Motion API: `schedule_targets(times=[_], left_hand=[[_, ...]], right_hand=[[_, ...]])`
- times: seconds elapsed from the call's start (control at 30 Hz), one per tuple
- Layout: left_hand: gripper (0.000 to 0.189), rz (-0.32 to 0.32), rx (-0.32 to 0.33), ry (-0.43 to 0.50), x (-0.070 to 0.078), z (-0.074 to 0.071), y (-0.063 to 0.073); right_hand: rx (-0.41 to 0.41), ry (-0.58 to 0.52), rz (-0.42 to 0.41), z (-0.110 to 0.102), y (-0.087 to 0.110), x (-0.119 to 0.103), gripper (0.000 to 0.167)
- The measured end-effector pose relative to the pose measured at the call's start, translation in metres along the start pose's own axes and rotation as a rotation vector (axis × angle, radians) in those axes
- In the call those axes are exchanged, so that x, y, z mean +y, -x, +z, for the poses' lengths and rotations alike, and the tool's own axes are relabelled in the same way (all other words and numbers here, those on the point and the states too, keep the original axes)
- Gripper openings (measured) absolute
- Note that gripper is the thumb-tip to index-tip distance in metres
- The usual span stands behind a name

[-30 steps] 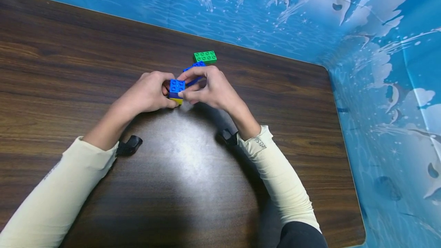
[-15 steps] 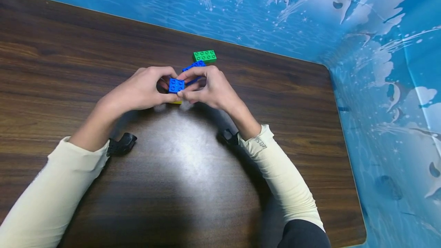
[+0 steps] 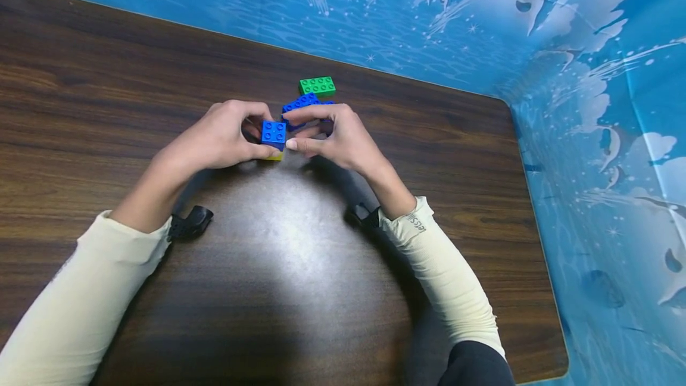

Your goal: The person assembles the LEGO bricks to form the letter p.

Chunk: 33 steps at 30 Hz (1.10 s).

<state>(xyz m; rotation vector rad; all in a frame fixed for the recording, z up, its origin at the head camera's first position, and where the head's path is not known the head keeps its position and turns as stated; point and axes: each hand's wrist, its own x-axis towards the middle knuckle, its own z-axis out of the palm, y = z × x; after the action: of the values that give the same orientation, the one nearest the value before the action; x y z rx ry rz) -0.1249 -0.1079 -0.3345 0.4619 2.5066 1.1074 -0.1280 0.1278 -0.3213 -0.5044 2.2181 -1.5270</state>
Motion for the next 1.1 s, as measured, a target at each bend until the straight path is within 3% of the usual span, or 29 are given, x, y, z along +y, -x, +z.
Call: schedule_targets(times=[0.5,0.77,1.1], left_hand=[[0.035,-0.026,0.028,0.018,-0.005,0.002,-0.001],[0.035,-0.032,0.031,0.026,-0.007,0.003,-0.002],[0.035,-0.023,0.033,0.034,-0.007,0.005,-0.002]], right_hand=[[0.2,0.04,0.061,-0.032,0.005,0.009,0.038],[0.308,0.088,0.167,-0.047,0.006,0.022,0.04],[0.335,0.153,0.252,-0.056,0.006,0.041,0.047]])
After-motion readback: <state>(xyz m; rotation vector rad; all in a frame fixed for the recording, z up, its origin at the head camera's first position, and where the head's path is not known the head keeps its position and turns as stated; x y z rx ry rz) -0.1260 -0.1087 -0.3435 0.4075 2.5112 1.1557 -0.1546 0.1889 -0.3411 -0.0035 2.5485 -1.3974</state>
